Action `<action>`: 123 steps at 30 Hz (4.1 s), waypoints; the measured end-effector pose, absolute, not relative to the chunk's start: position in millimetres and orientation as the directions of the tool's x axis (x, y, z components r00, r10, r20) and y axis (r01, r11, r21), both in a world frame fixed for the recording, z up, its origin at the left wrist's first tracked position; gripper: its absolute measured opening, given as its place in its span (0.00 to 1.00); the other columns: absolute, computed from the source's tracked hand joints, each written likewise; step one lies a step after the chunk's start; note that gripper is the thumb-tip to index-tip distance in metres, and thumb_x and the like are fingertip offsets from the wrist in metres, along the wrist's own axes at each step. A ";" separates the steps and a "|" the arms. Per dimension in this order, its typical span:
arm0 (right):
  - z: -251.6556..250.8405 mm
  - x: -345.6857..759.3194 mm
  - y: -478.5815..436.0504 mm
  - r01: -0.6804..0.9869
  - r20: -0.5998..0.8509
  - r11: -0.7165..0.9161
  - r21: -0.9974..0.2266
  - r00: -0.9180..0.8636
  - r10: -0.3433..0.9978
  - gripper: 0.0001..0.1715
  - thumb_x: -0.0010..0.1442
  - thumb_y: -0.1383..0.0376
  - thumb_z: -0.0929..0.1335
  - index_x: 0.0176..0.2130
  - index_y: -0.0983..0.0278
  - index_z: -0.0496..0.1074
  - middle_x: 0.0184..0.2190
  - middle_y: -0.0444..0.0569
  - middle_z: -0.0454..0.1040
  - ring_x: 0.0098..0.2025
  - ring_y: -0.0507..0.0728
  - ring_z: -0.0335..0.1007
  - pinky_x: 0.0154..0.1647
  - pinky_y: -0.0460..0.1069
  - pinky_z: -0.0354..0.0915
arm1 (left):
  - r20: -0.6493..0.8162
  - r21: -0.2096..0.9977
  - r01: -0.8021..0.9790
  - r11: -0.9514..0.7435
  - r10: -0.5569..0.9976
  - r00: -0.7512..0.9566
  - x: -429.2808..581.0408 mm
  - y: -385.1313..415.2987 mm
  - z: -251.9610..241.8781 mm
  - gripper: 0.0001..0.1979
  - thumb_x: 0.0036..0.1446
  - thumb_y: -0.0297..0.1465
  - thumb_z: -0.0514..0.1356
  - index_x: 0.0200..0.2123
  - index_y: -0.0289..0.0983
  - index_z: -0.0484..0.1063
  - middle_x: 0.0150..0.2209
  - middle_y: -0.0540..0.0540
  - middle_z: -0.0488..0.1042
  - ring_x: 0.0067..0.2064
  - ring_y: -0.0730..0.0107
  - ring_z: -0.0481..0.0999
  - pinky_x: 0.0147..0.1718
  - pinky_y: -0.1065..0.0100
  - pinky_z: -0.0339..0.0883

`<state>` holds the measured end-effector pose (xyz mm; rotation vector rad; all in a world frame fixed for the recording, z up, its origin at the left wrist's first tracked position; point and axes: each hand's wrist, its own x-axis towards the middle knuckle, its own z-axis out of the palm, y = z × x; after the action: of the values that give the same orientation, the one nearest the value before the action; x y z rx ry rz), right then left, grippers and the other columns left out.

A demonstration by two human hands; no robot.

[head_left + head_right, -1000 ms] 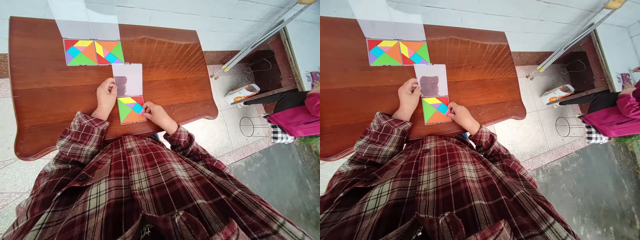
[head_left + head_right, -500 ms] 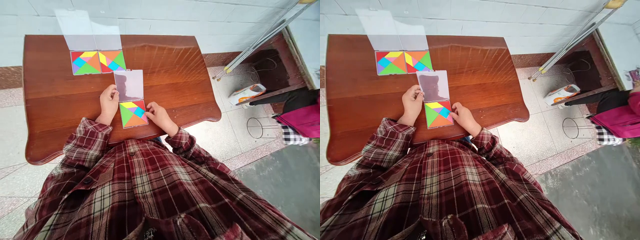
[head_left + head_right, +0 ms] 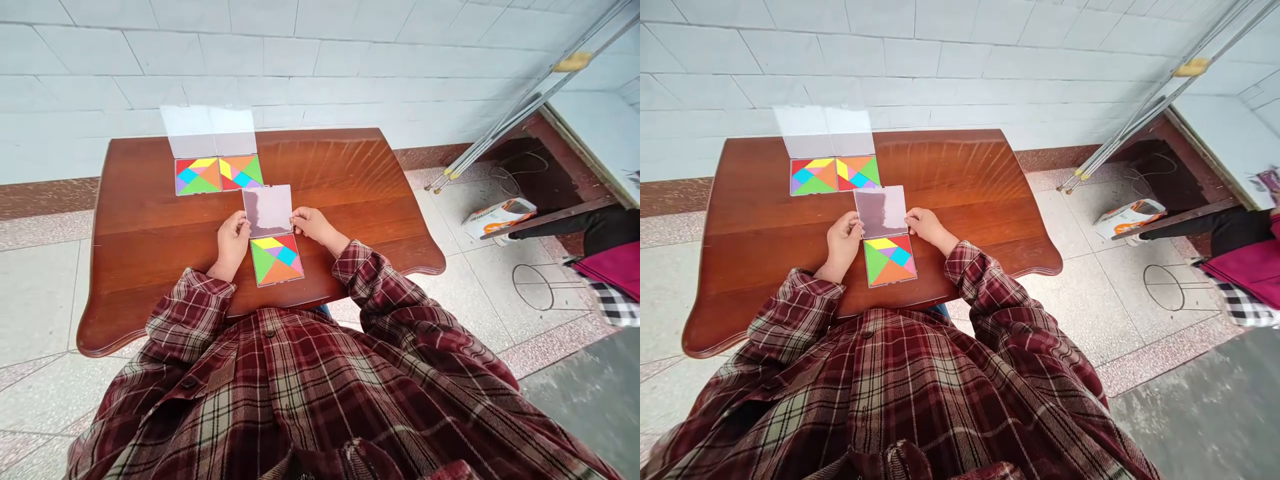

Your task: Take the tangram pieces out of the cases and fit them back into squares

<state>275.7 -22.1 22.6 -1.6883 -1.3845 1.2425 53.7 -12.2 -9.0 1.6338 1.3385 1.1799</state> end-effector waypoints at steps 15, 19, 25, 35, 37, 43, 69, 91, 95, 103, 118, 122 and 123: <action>42.7 345.6 126.6 0.352 -0.141 -0.285 -0.892 0.380 0.914 0.10 0.59 0.75 0.63 0.28 0.64 0.62 0.21 0.40 0.67 0.19 0.45 0.57 0.20 0.41 0.53 | 0.130 0.910 0.397 -0.122 0.991 0.005 56.5 -26.7 -8.4 0.12 0.54 0.29 0.55 0.42 0.36 0.72 0.34 0.46 0.76 0.37 0.70 0.76 0.44 0.64 0.70; 33.7 339.9 173.0 0.383 -0.118 -0.262 -0.886 0.360 0.925 0.11 0.59 0.75 0.63 0.27 0.64 0.63 0.22 0.42 0.67 0.19 0.45 0.57 0.23 0.43 0.56 | 0.129 0.909 0.396 -0.128 0.991 0.023 56.3 -32.2 -5.6 0.12 0.54 0.31 0.55 0.42 0.37 0.73 0.35 0.45 0.76 0.37 0.68 0.76 0.43 0.63 0.72; 25.1 323.1 204.2 0.370 -0.139 -0.255 -0.893 0.310 0.940 0.08 0.61 0.74 0.62 0.30 0.65 0.64 0.25 0.42 0.69 0.19 0.44 0.56 0.22 0.42 0.56 | 0.123 0.913 0.386 -0.131 0.991 0.044 56.3 -36.7 -4.3 0.10 0.55 0.30 0.56 0.40 0.40 0.73 0.34 0.46 0.77 0.36 0.67 0.77 0.42 0.63 0.73; 21.8 319.8 206.7 0.384 -0.143 -0.277 -0.881 0.341 0.929 0.07 0.61 0.72 0.63 0.30 0.64 0.63 0.25 0.41 0.68 0.20 0.44 0.55 0.22 0.40 0.57 | 0.118 0.928 0.351 -0.124 0.992 0.040 58.8 -38.5 -0.9 0.09 0.54 0.31 0.56 0.38 0.41 0.74 0.32 0.47 0.76 0.34 0.67 0.76 0.40 0.63 0.73; 22.1 319.0 206.2 0.375 -0.148 -0.280 -0.883 0.344 0.927 0.08 0.61 0.73 0.62 0.30 0.64 0.63 0.24 0.41 0.68 0.19 0.43 0.54 0.21 0.40 0.56 | 0.118 0.927 0.354 -0.124 0.992 0.040 58.9 -38.2 -1.7 0.10 0.54 0.31 0.56 0.39 0.40 0.74 0.33 0.46 0.76 0.34 0.67 0.76 0.40 0.62 0.73; 22.5 316.8 204.7 0.361 -0.155 -0.289 -0.886 0.358 0.921 0.07 0.61 0.72 0.62 0.30 0.64 0.64 0.25 0.42 0.69 0.21 0.44 0.56 0.22 0.41 0.56 | 0.113 0.926 0.357 -0.120 0.993 0.039 59.2 -39.0 -1.9 0.10 0.54 0.31 0.56 0.39 0.40 0.74 0.35 0.45 0.77 0.36 0.67 0.77 0.41 0.62 0.73; 23.8 265.9 -123.2 0.277 -0.303 -0.268 -0.923 -0.091 0.949 0.09 0.50 0.58 0.66 0.33 0.57 0.69 0.25 0.41 0.70 0.23 0.52 0.65 0.25 0.49 0.64 | 0.368 0.651 0.736 -0.184 0.925 -0.095 -71.9 95.4 3.8 0.06 0.47 0.27 0.57 0.21 0.40 0.63 0.24 0.48 0.61 0.34 0.63 0.66 0.48 0.57 0.66; 0.4 247.5 -140.8 0.735 0.063 0.240 -0.635 -0.261 0.963 0.11 0.63 0.68 0.62 0.41 0.63 0.73 0.39 0.51 0.76 0.41 0.56 0.72 0.45 0.50 0.66 | 0.019 0.018 0.982 -0.187 0.982 0.187 -77.3 -53.4 36.5 0.14 0.60 0.24 0.45 0.38 0.35 0.71 0.41 0.38 0.71 0.43 0.58 0.67 0.44 0.58 0.63; 2.1 247.8 -141.5 0.718 0.069 0.250 -0.649 -0.272 0.960 0.10 0.62 0.69 0.62 0.39 0.62 0.73 0.38 0.50 0.75 0.40 0.55 0.71 0.45 0.50 0.66 | -0.006 0.044 0.974 -0.222 0.975 0.223 -59.0 -104.7 34.7 0.15 0.61 0.26 0.46 0.38 0.35 0.73 0.42 0.37 0.72 0.43 0.56 0.69 0.43 0.57 0.64; 6.9 250.2 -139.4 0.634 0.092 0.223 -0.741 -0.234 0.968 0.09 0.61 0.69 0.63 0.38 0.63 0.72 0.36 0.49 0.74 0.40 0.55 0.70 0.45 0.50 0.66 | 0.016 0.175 0.906 -0.385 0.921 0.388 2.9 -136.3 25.5 0.14 0.59 0.25 0.48 0.38 0.35 0.74 0.44 0.36 0.73 0.43 0.55 0.69 0.43 0.55 0.65; 26.2 249.4 -139.2 0.779 -0.077 0.154 -0.607 -0.251 0.965 0.10 0.61 0.70 0.65 0.43 0.65 0.72 0.41 0.53 0.74 0.43 0.57 0.71 0.47 0.52 0.66 | 0.085 0.814 0.580 -0.034 0.995 -0.061 40.2 0.7 16.0 0.04 0.54 0.29 0.58 0.35 0.37 0.70 0.32 0.47 0.71 0.34 0.70 0.70 0.40 0.65 0.66; 34.1 236.3 -128.7 0.774 -0.075 0.135 -0.619 -0.229 0.971 0.13 0.61 0.70 0.65 0.47 0.66 0.71 0.45 0.54 0.73 0.47 0.58 0.71 0.49 0.52 0.66 | 0.096 0.858 0.512 -0.038 0.992 -0.087 52.9 9.4 1.1 0.02 0.54 0.28 0.57 0.33 0.37 0.68 0.27 0.51 0.69 0.30 0.72 0.68 0.38 0.67 0.65; 36.4 231.7 -124.6 0.776 -0.069 0.134 -0.616 -0.223 0.972 0.15 0.61 0.70 0.65 0.48 0.66 0.70 0.46 0.54 0.73 0.48 0.58 0.71 0.50 0.52 0.66 | 0.120 0.858 0.511 -0.057 0.989 -0.092 54.7 8.0 -0.6 0.01 0.54 0.28 0.57 0.32 0.37 0.67 0.27 0.51 0.69 0.30 0.73 0.68 0.38 0.68 0.65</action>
<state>231.7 -124.6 36.4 -1.6895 -2.0698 0.7800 54.7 8.0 -0.6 1.6091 1.6474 1.0707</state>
